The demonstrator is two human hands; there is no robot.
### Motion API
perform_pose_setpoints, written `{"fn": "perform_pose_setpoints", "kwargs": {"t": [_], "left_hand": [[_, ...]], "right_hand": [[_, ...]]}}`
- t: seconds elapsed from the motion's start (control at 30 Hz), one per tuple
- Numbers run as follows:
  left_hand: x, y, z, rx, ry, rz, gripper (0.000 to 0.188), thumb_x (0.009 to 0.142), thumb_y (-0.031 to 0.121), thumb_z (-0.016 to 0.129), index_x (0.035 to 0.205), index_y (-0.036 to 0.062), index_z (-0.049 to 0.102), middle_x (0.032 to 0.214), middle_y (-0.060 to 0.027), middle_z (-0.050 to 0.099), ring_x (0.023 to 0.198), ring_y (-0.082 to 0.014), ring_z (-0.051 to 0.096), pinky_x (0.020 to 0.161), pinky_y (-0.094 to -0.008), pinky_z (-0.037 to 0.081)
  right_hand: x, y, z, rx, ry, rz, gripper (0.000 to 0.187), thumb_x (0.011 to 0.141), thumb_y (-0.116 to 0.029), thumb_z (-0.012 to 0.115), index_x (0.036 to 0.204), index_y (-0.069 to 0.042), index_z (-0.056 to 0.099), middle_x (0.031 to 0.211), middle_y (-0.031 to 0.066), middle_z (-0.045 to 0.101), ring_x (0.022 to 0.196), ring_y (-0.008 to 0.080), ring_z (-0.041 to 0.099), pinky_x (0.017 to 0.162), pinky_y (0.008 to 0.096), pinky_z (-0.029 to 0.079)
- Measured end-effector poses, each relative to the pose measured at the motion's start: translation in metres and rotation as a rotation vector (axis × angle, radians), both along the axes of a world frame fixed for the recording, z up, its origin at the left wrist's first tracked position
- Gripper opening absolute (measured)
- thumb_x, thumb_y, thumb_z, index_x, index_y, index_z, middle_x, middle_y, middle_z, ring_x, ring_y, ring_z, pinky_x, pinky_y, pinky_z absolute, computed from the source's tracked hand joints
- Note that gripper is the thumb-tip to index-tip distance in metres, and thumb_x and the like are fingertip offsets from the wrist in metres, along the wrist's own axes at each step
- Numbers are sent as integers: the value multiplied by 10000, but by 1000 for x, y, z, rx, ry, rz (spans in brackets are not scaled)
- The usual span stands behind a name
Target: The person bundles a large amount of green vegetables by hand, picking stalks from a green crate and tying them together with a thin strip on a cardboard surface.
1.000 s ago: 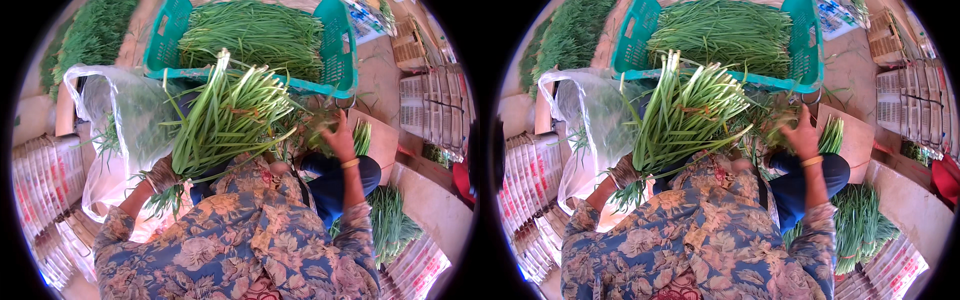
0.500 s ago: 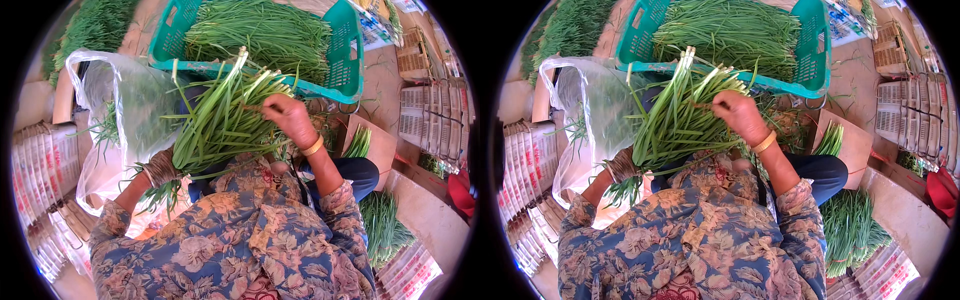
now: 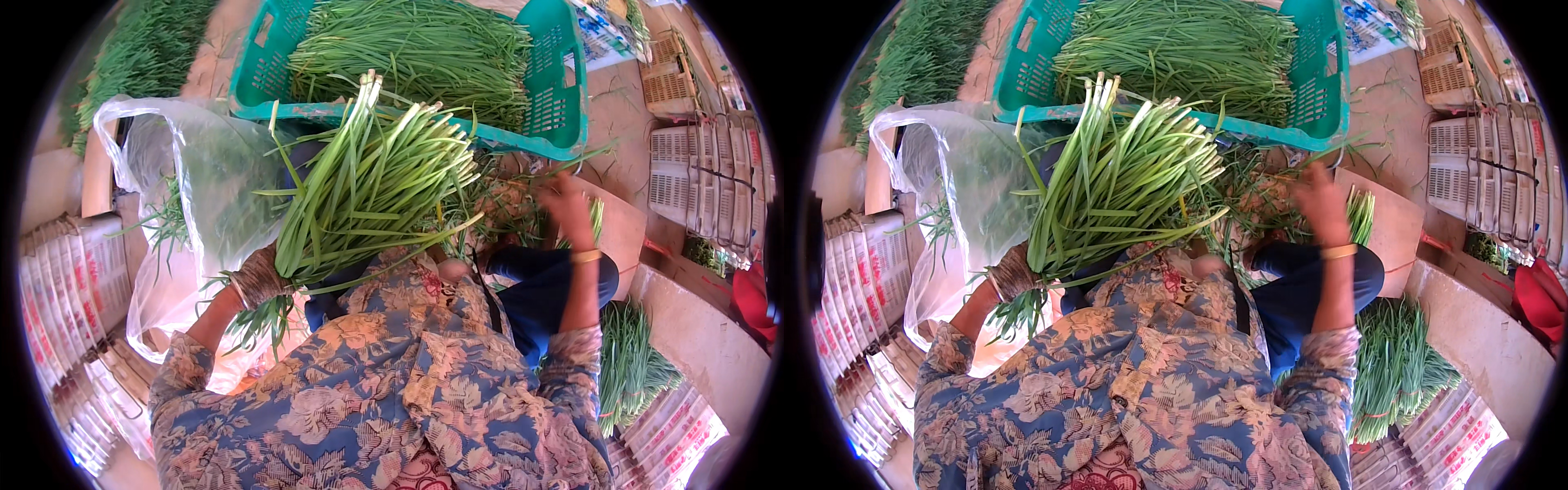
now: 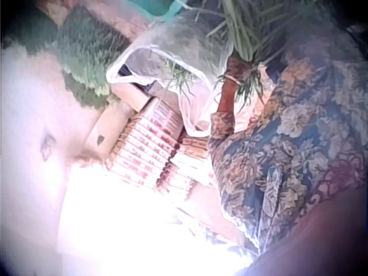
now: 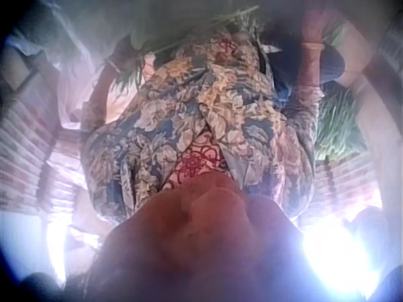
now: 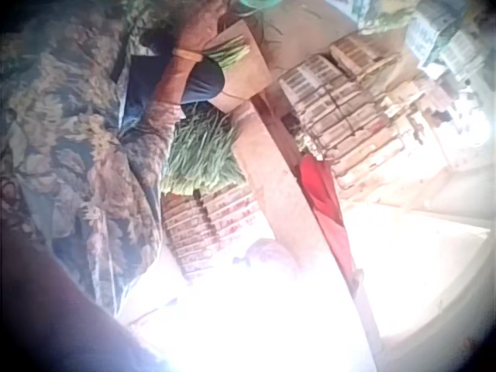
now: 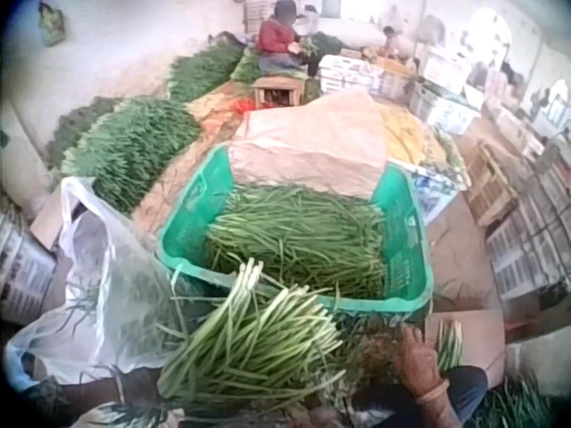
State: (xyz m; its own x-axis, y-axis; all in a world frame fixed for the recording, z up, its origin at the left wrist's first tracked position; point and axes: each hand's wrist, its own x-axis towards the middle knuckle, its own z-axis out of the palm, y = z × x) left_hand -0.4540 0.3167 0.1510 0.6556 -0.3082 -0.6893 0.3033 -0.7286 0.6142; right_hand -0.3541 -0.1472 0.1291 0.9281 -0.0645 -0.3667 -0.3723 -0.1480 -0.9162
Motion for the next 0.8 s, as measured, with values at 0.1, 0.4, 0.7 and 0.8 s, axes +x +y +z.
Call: {"fn": "perform_pose_setpoints", "kwargs": {"t": [0.1, 0.4, 0.7, 0.8], "left_hand": [[-3, 3, -8, 3, -19, -19, 698, 595, 221, 787, 1183, 57, 449, 1101, -89, 550, 985, -185, 535, 876, -297, 416], [-6, -1, -8, 13, -59, -45, 712, 592, 224, 791, 1181, 45, 433, 1092, -88, 551, 980, -183, 536, 877, -295, 419], [-5, -6, -6, 24, -129, -79, 764, 572, 190, 805, 1202, 35, 403, 1117, -80, 546, 995, -166, 529, 881, -294, 413], [-12, 1, -11, -5, -90, -12, 781, 561, 189, 812, 1205, 31, 400, 1111, -79, 550, 992, -161, 529, 877, -288, 414]], "right_hand": [[-30, 49, -16, -696, -344, 178, 442, 747, -166, 608, 1123, 16, 463, 914, 130, 600, 670, 166, 593, 581, 310, 468], [-33, 117, -13, -66, -21, 460, 235, 825, -201, 547, 940, 4, 573, 593, -7, 512, 436, 48, 416, 397, 188, 324], [-16, 57, 4, 1304, -14, -107, 192, 884, -142, 439, 1053, -54, 466, 529, -64, 339, 341, 26, 242, 346, 177, 215], [-10, 21, 6, 1403, -115, -276, 172, 898, -136, 413, 1037, -54, 475, 534, -61, 364, 341, 30, 246, 363, 174, 224]]}}
